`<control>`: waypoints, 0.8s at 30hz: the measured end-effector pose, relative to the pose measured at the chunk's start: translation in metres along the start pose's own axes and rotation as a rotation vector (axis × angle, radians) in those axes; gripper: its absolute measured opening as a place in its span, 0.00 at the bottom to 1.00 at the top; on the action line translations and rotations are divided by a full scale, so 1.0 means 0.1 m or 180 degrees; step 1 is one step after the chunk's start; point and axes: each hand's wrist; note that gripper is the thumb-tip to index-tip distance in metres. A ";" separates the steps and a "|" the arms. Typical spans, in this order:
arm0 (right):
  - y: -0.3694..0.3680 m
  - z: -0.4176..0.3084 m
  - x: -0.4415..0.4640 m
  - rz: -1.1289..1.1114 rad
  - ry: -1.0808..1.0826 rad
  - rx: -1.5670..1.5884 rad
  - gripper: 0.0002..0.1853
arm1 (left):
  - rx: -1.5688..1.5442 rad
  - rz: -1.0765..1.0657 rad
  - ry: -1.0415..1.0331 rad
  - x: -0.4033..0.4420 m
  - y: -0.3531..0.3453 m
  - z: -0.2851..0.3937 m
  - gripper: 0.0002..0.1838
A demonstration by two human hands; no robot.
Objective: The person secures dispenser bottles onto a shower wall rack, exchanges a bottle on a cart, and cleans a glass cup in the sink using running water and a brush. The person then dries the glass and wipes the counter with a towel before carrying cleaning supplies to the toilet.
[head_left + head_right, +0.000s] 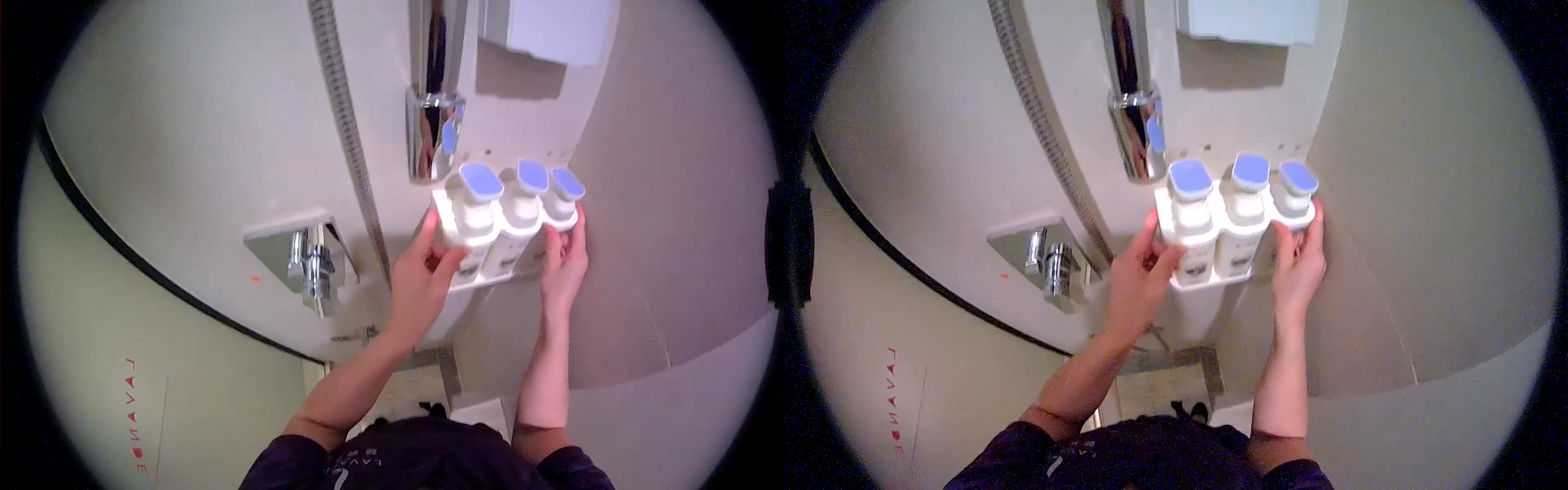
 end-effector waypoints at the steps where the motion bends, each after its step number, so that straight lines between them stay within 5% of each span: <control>1: 0.00 0.03 0.03 -0.0081 0.0131 0.0414 0.26 | 0.0048 0.0020 -0.0085 -0.01 -0.01 0.00 0.33; 5: 0.18 -0.24 -0.03 -0.0562 -0.0267 -0.0513 0.28 | -0.0351 -0.0110 0.0140 -0.01 0.00 0.03 0.37; 8: 0.31 -0.48 -0.24 -0.0479 -0.0278 0.0322 0.30 | -0.0608 -0.0001 0.0022 0.03 0.00 -0.04 0.37; 11: 0.51 -0.58 -0.56 -0.0926 -0.1295 0.2623 0.28 | -0.0749 0.0059 0.0047 0.01 -0.03 -0.17 0.36; 14: 0.51 -0.45 -0.87 -0.1550 -0.1782 0.3143 0.24 | -0.0670 0.0109 -0.0041 -0.04 -0.06 -0.21 0.35; 20: 0.41 -0.99 -0.75 -0.1866 -0.0776 0.2238 0.18 | -0.0800 0.0332 -0.0340 -0.33 -0.03 -0.01 0.27; 21: 0.37 -0.97 -0.76 -0.1841 -0.0719 0.2290 0.13 | -0.0876 -0.0324 -0.0636 -0.45 -0.08 -0.08 0.19; 24: 0.15 -1.08 -0.92 -0.1948 -0.0786 0.1760 0.11 | -0.1863 -0.2011 0.0536 -0.81 -0.02 0.14 0.14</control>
Point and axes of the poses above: each hand's wrist, its own x-axis towards the middle knuckle, its own y-axis out of the back of the hand, z = x × y, and after that the axes turned 12 degrees about -z, right-handed
